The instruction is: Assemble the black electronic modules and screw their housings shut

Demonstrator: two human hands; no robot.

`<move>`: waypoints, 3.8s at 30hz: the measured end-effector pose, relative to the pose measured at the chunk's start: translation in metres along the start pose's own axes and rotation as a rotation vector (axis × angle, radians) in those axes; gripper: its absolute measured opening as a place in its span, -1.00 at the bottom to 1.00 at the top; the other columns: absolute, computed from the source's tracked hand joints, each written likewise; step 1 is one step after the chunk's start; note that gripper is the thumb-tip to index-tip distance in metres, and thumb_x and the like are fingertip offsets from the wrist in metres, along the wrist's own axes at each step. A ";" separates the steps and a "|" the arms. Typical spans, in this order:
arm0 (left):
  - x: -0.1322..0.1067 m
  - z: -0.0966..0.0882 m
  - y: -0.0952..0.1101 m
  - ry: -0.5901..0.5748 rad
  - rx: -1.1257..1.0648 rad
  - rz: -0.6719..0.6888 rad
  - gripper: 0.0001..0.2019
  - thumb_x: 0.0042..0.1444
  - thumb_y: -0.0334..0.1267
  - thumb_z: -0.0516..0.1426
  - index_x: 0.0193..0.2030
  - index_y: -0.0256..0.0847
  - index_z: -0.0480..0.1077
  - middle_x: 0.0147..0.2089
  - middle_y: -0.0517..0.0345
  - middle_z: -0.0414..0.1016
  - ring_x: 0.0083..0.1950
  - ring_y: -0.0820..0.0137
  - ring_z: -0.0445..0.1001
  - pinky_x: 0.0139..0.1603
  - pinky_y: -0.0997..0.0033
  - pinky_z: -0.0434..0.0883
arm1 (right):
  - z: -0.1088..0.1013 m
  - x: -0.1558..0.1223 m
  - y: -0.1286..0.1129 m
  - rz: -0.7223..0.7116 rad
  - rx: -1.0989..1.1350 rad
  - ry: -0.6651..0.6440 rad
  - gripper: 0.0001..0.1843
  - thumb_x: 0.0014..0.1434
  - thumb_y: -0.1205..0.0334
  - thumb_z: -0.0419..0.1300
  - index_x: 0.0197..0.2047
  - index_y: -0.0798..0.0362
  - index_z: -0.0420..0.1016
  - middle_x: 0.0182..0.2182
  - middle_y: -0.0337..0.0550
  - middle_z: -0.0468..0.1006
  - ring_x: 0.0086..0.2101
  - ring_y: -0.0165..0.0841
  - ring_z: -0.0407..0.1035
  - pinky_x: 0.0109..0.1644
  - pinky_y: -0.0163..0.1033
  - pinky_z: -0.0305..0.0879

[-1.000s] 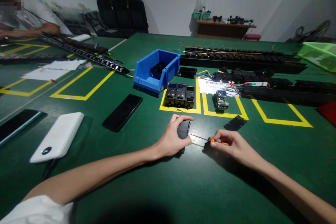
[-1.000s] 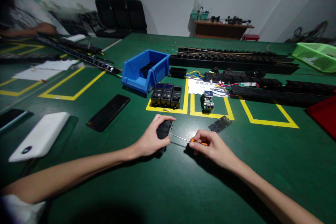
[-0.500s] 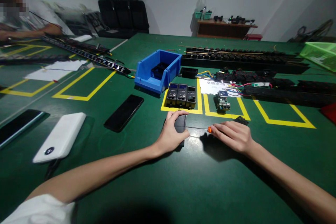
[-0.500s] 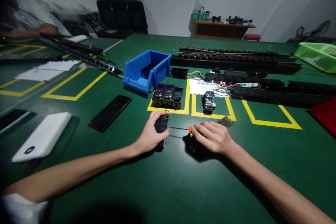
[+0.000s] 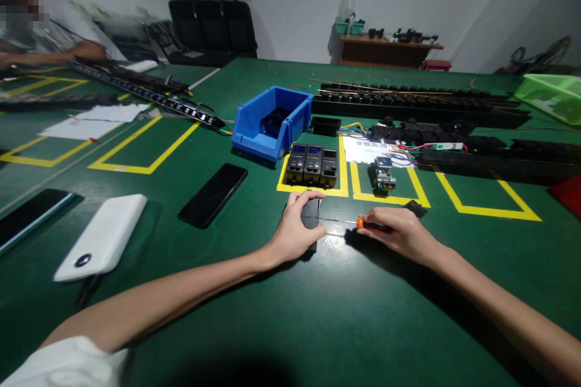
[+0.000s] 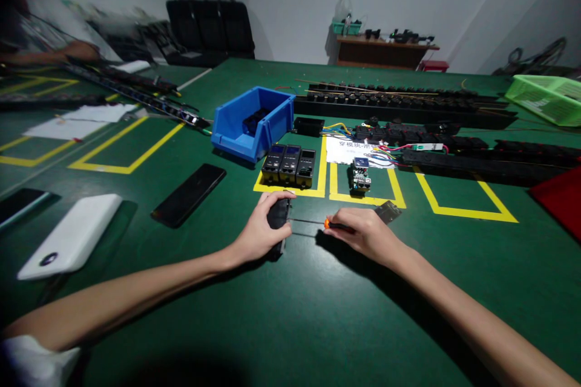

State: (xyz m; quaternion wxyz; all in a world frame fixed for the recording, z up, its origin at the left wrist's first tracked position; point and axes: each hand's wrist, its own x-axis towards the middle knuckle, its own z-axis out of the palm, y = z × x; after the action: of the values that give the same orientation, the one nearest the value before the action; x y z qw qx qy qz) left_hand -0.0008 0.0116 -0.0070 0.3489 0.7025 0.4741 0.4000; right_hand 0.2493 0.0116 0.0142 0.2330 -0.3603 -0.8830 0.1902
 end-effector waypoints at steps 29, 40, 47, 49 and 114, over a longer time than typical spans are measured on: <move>0.000 0.001 -0.004 -0.005 -0.018 0.023 -0.48 -0.12 -0.50 0.14 0.05 -0.11 0.32 0.01 0.12 0.30 0.09 0.31 0.35 0.23 0.24 0.26 | -0.005 -0.008 0.004 -0.632 -0.690 0.172 -0.92 0.16 0.48 0.22 -0.28 0.14 0.48 -0.32 0.00 0.62 -0.44 -0.35 0.43 -0.38 -0.23 0.30; 0.000 0.001 -0.002 -0.010 -0.008 0.012 -0.49 -0.11 -0.50 0.13 0.04 -0.10 0.32 0.00 0.12 0.29 0.08 0.32 0.35 0.21 0.25 0.27 | -0.002 0.000 0.000 -0.239 -0.241 0.089 -0.89 0.26 0.31 0.15 -0.30 0.12 0.47 -0.44 -0.06 0.58 -0.43 -0.35 0.46 -0.38 -0.29 0.31; 0.000 0.001 -0.003 -0.009 -0.011 0.020 -0.49 -0.13 -0.50 0.13 0.04 -0.11 0.32 0.01 0.12 0.29 0.09 0.31 0.35 0.22 0.25 0.26 | -0.009 0.006 -0.014 0.225 0.191 -0.026 -0.77 0.17 0.08 0.25 -0.35 0.10 0.50 -0.42 -0.13 0.57 -0.40 -0.36 0.43 -0.34 -0.29 0.30; 0.000 0.001 -0.003 -0.009 -0.012 0.025 -0.49 -0.13 -0.51 0.13 0.03 -0.11 0.32 0.00 0.12 0.29 0.09 0.31 0.35 0.22 0.24 0.26 | -0.010 0.008 -0.017 0.349 0.324 -0.053 -0.74 0.14 0.05 0.27 -0.38 0.10 0.48 -0.45 -0.17 0.54 -0.46 -0.40 0.38 -0.42 -0.32 0.27; -0.001 0.000 -0.002 -0.018 -0.019 0.022 -0.48 -0.12 -0.51 0.14 0.05 -0.11 0.32 0.01 0.11 0.31 0.09 0.29 0.36 0.23 0.21 0.26 | -0.001 -0.001 -0.005 -0.171 -0.287 0.048 -0.93 0.22 0.28 0.18 -0.27 0.10 0.44 -0.46 -0.13 0.56 -0.48 -0.39 0.41 -0.45 -0.30 0.28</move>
State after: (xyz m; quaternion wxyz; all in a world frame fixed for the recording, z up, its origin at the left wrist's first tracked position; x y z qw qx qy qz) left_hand -0.0014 0.0116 -0.0089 0.3553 0.7078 0.4597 0.4019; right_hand 0.2481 0.0074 0.0173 0.2155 -0.3180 -0.9227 0.0330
